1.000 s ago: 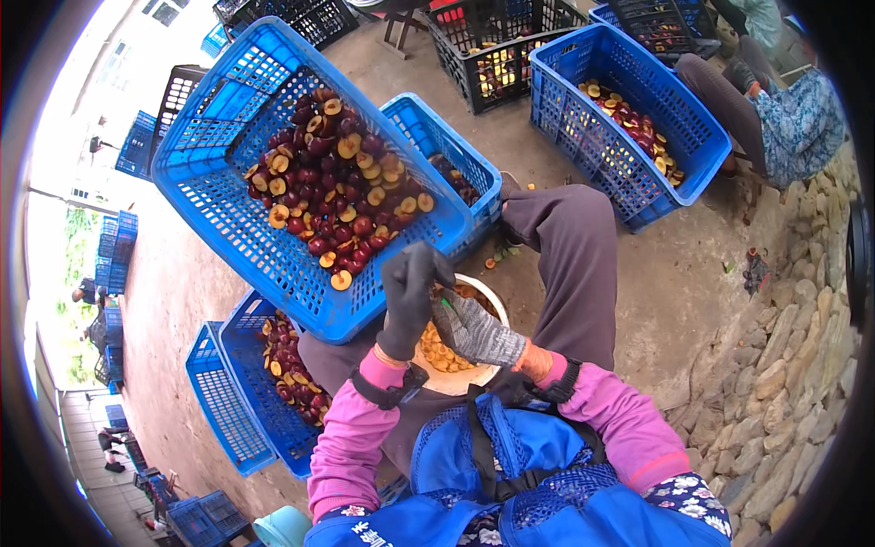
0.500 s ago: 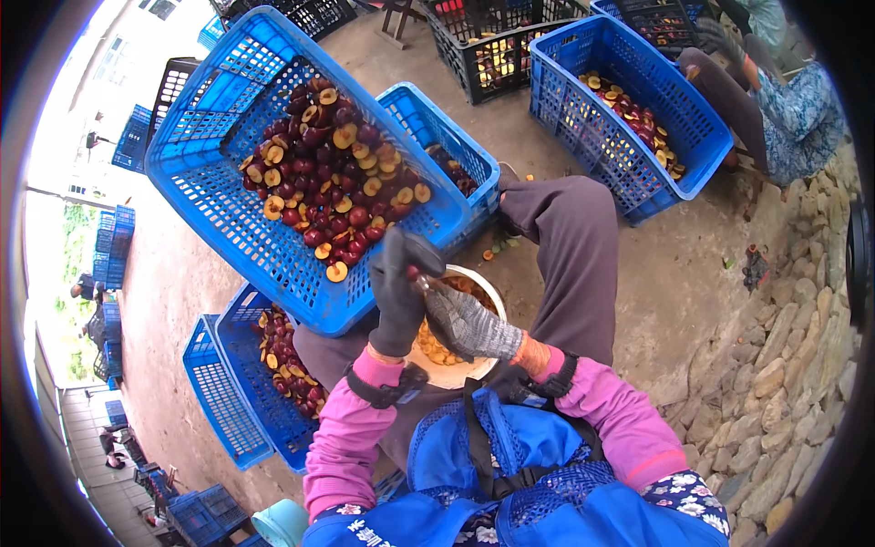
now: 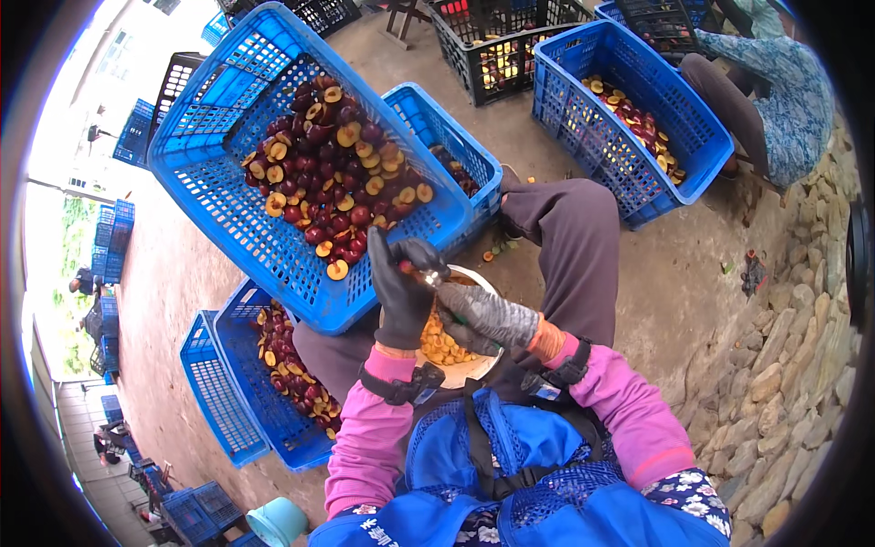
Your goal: Peeling and pitting plums in an agricultural processing environment.
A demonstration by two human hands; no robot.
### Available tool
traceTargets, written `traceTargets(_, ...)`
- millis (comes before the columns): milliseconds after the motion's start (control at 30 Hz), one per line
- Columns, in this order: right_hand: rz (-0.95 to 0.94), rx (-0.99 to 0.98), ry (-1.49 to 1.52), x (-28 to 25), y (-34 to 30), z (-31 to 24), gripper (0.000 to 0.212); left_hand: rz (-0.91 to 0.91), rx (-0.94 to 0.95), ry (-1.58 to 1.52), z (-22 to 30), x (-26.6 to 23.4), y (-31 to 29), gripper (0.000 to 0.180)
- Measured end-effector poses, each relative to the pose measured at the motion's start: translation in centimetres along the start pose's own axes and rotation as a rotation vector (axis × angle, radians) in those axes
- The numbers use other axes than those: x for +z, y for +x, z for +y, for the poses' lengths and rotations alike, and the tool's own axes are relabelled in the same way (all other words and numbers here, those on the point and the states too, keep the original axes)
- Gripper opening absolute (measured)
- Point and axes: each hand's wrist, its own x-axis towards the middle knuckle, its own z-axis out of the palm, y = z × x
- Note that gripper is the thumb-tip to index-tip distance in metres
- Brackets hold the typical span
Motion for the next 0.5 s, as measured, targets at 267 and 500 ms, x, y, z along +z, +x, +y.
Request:
traceTargets(267, 0.356, 0.625, 0.56, -0.3, 1.3, -2.4, 0.02, 0.009, 0.156, 0.344, -1.3, -1.3, -0.8, 0.021)
traceTargets(500, 0.396, 0.262, 0.073, 0.0, 1.9, 1.4, 0.02, -0.405, -0.375, 0.516, 3.9, -1.4, -1.2, 0.037)
